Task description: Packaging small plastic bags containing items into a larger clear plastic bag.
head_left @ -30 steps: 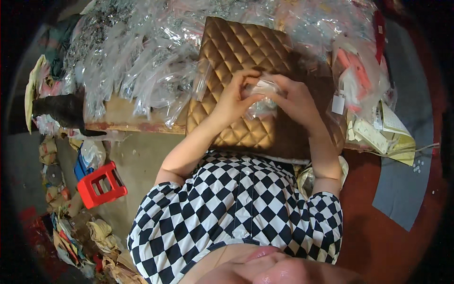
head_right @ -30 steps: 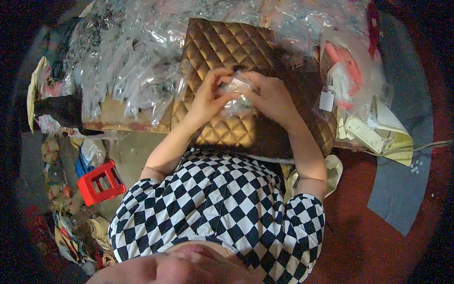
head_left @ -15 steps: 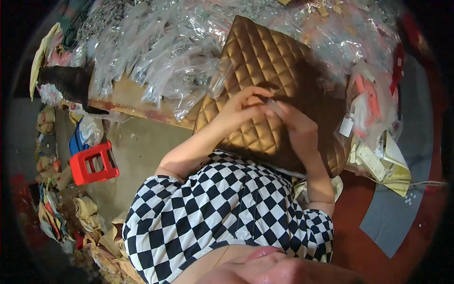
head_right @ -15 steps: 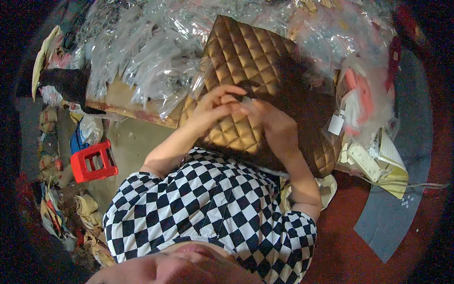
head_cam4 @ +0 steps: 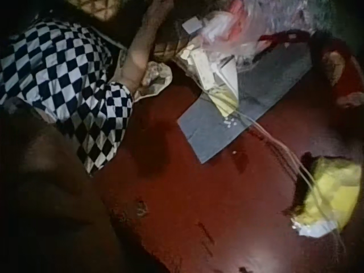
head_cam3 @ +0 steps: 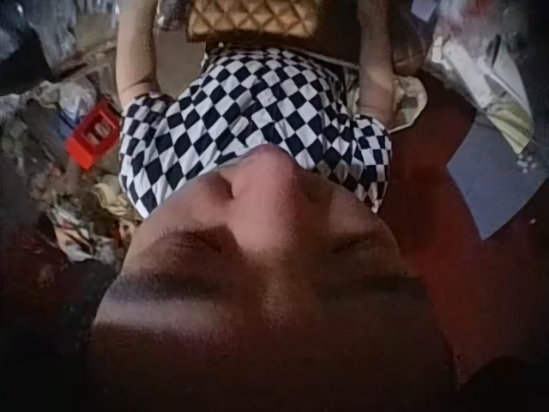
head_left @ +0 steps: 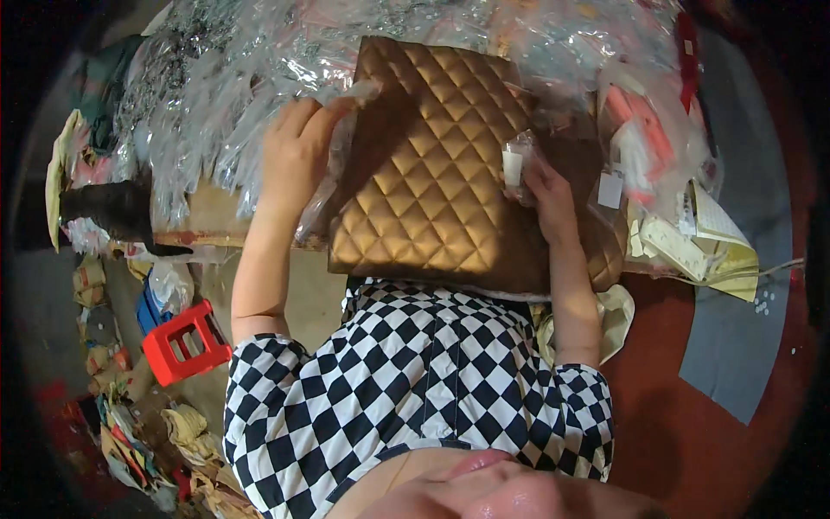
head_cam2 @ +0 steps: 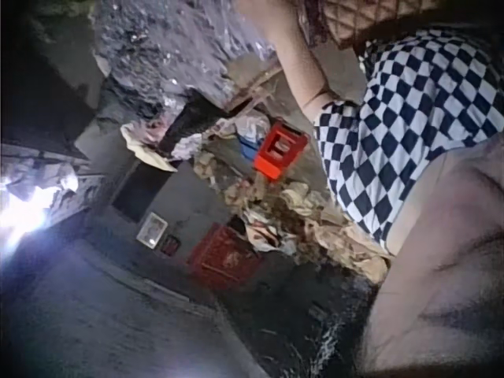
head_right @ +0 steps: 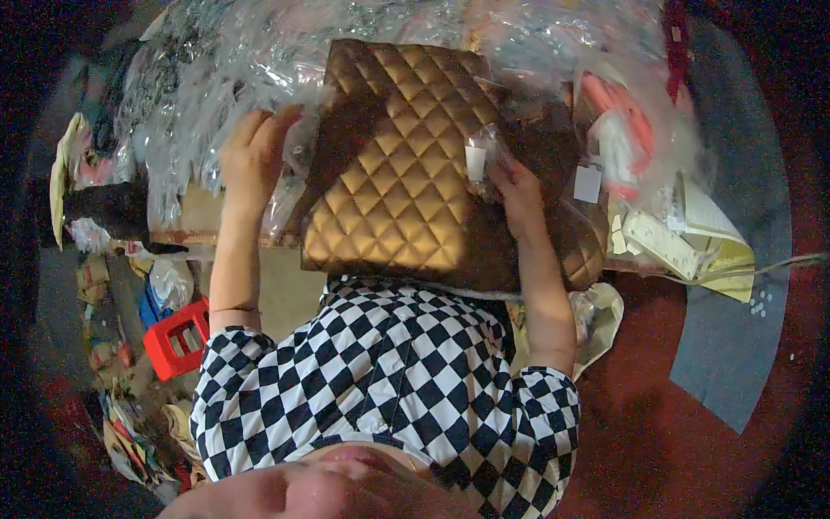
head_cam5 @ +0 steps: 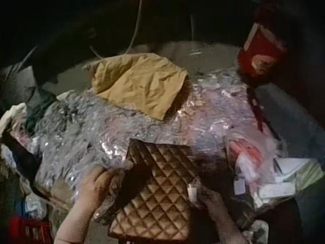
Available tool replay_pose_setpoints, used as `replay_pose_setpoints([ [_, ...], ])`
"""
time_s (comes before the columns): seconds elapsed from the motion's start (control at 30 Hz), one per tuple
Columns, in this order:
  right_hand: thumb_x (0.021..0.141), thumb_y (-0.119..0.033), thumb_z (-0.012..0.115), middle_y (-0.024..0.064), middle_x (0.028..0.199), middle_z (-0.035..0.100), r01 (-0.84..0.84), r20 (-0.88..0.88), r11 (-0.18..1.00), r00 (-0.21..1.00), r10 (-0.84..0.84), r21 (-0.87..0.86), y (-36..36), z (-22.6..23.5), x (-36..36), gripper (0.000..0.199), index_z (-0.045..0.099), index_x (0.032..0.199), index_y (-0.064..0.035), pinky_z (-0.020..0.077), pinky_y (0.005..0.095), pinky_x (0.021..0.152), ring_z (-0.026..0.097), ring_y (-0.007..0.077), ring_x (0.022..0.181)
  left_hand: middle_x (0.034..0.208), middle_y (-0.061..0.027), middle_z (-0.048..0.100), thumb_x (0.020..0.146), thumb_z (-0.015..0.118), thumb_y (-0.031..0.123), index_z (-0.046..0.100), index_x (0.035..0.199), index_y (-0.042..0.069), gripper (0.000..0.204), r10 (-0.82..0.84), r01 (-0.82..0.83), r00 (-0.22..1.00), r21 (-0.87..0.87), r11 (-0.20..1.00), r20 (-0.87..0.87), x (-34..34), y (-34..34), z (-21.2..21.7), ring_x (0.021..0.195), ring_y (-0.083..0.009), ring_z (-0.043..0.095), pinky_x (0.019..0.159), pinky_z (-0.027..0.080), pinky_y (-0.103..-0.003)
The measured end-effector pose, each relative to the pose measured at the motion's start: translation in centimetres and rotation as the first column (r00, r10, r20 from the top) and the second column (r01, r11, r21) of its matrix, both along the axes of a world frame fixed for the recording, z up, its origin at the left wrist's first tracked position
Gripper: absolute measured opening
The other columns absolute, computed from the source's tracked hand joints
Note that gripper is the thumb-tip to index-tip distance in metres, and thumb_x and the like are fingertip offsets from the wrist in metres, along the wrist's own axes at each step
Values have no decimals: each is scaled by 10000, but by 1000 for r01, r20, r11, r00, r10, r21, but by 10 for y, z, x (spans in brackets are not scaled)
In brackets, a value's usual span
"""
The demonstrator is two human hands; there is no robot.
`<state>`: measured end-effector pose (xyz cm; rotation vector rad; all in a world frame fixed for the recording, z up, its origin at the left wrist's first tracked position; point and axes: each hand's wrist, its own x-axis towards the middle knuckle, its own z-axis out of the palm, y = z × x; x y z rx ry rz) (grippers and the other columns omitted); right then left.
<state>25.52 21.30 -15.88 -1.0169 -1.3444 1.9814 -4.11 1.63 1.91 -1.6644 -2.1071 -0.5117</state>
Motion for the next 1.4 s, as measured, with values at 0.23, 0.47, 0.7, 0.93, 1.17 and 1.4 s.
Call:
replay_pose_setpoints([
  [0.23,987,-174,577,36,1088,670,-55,-70,998,996,56,21,-7,15,-5,420,519,1368,-7,533,257,714,649,110,864,786,1,597,680,699,101,700,931,121,252,-260,346,912,254,903,-318,17,10,15,697,-176,576,553,456,-292],
  [0.47,938,-127,646,32,1063,690,-41,49,998,998,39,43,-8,22,-3,332,625,1254,-25,497,259,817,628,96,908,843,6,594,732,647,123,621,917,128,187,-303,338,926,136,931,-228,27,19,-49,741,-184,580,560,462,-325],
  [0.7,933,-132,650,47,1137,676,162,-71,923,987,-146,348,-4,36,-16,354,614,1260,-2,464,277,901,617,123,980,827,-139,634,890,657,168,624,1005,97,139,-25,51,917,-55,997,399,24,17,-67,716,-314,618,594,483,-416],
  [0.93,928,-113,646,58,1117,683,149,-58,767,988,-145,624,8,107,-63,363,604,1280,-38,479,293,905,619,122,989,942,-139,695,917,651,135,692,1002,55,124,-307,322,879,23,947,364,15,27,-59,861,-320,669,747,512,-358],
  [1.17,932,-95,633,101,1029,684,96,-148,706,989,12,702,-31,138,-104,256,625,1183,-43,520,325,796,642,145,900,917,-118,683,905,653,122,731,951,81,100,-3,350,513,-206,914,858,28,10,-51,928,-295,630,809,481,-348],
  [1.4,838,-166,653,151,799,668,-399,349,105,881,319,911,-42,168,-85,121,669,927,-85,526,393,643,684,312,745,1231,-129,615,857,675,70,734,942,50,105,-382,489,599,56,871,704,53,0,-14,1196,-295,530,987,427,-406],
])
